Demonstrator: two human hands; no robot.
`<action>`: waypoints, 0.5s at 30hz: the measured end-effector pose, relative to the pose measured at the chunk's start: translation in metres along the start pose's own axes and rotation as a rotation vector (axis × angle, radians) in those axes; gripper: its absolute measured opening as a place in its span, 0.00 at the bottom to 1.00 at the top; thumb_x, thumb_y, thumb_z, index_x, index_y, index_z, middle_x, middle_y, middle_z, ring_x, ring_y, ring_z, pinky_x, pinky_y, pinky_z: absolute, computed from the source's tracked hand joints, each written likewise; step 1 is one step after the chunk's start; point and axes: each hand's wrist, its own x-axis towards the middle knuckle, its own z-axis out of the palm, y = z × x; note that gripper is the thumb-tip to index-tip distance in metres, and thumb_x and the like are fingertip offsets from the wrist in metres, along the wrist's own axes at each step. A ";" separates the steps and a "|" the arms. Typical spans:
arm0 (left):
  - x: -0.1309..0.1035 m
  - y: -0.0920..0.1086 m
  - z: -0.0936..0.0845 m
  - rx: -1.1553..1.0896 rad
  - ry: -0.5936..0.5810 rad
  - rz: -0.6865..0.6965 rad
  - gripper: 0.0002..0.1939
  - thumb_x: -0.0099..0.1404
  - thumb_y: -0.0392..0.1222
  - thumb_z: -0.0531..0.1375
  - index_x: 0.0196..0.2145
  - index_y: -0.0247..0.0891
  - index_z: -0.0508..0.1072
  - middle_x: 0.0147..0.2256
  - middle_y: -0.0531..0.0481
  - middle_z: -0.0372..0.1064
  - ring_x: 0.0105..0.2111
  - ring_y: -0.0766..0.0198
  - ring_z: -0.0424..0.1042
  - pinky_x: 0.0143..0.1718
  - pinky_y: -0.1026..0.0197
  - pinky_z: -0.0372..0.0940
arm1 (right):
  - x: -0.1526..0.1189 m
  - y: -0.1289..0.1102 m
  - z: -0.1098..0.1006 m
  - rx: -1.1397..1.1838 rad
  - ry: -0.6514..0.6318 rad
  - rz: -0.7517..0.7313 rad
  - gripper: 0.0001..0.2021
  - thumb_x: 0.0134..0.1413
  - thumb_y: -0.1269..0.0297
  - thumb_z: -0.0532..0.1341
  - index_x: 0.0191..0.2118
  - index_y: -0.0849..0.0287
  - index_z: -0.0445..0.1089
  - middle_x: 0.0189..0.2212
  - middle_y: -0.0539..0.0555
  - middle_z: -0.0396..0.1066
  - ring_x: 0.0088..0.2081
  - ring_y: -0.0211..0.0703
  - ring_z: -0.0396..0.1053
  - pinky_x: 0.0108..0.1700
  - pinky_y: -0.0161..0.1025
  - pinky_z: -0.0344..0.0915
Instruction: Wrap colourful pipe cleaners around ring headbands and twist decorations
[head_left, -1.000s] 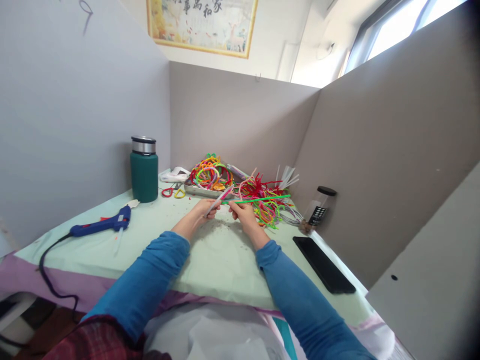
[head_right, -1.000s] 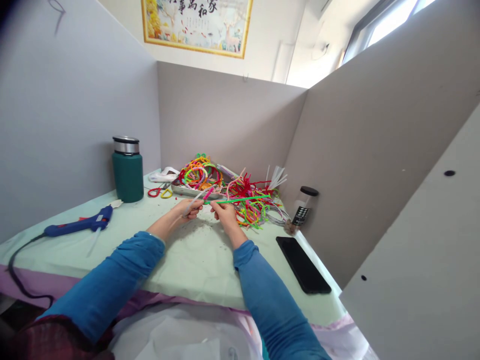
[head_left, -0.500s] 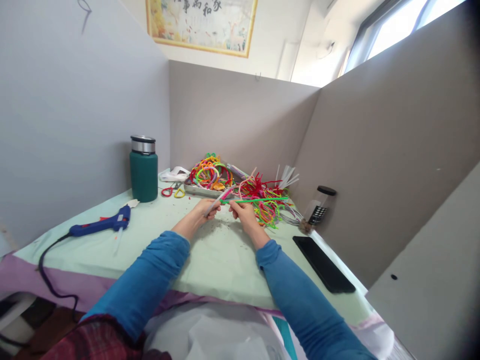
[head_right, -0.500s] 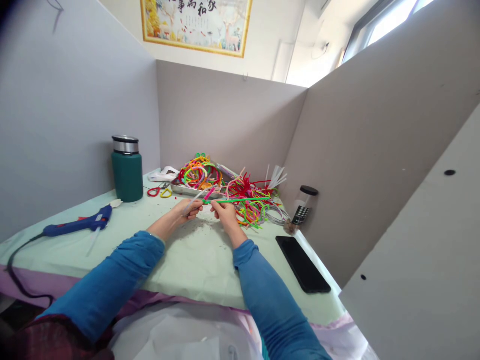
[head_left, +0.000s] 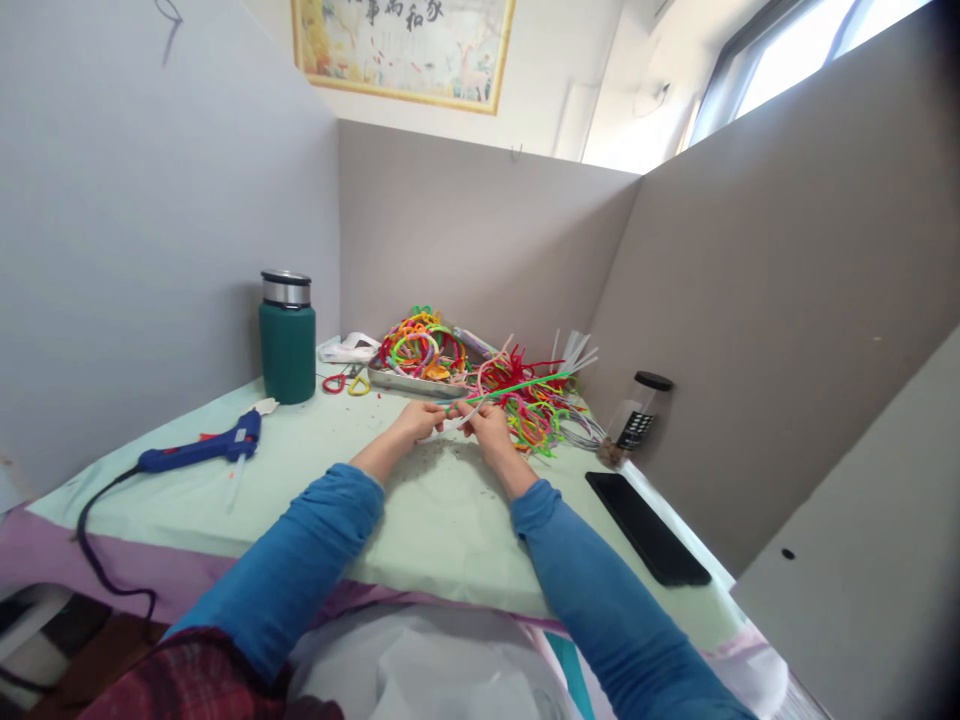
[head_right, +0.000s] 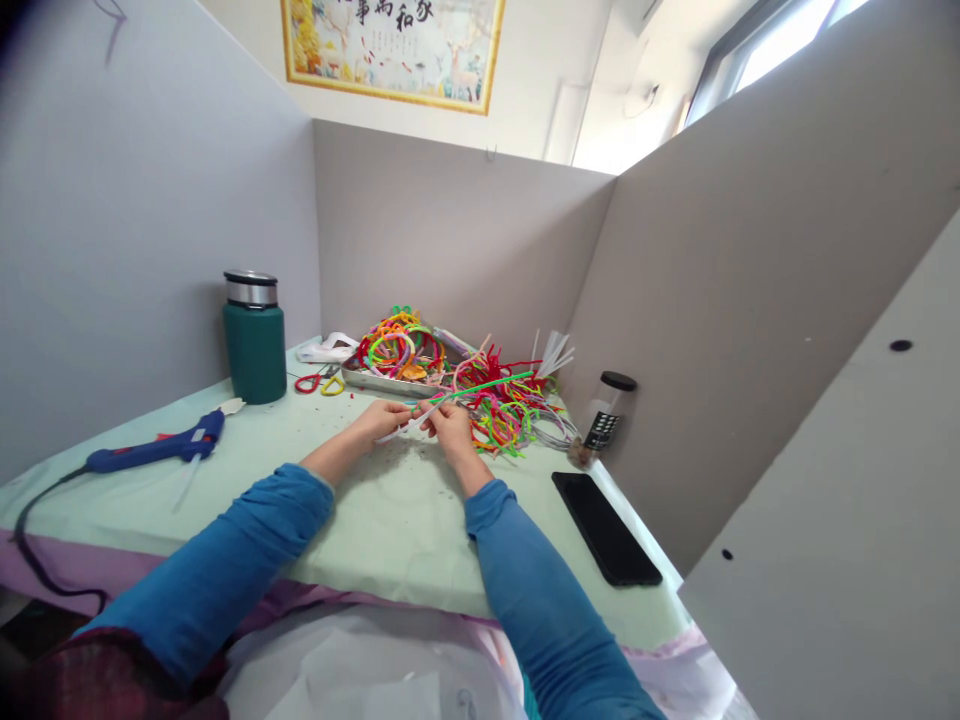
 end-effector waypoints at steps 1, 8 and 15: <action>-0.001 0.001 0.000 0.026 0.011 0.004 0.12 0.52 0.45 0.66 0.24 0.32 0.75 0.15 0.54 0.60 0.13 0.74 0.49 0.18 0.66 0.40 | 0.000 0.000 0.001 0.002 -0.002 -0.009 0.17 0.44 0.49 0.62 0.26 0.62 0.72 0.20 0.52 0.70 0.19 0.33 0.58 0.22 0.32 0.56; -0.005 0.003 0.000 0.216 0.048 0.052 0.15 0.54 0.50 0.64 0.22 0.33 0.75 0.14 0.54 0.59 0.13 0.73 0.49 0.17 0.65 0.42 | -0.006 -0.004 0.000 -0.261 -0.092 -0.090 0.14 0.51 0.54 0.59 0.32 0.59 0.75 0.20 0.49 0.68 0.22 0.36 0.60 0.26 0.34 0.57; -0.004 -0.001 0.001 0.291 0.077 0.059 0.08 0.53 0.36 0.61 0.19 0.34 0.73 0.12 0.55 0.57 0.14 0.71 0.54 0.18 0.66 0.46 | -0.006 0.001 0.001 -0.527 -0.236 -0.395 0.13 0.57 0.64 0.55 0.42 0.53 0.76 0.34 0.54 0.73 0.37 0.43 0.67 0.40 0.37 0.63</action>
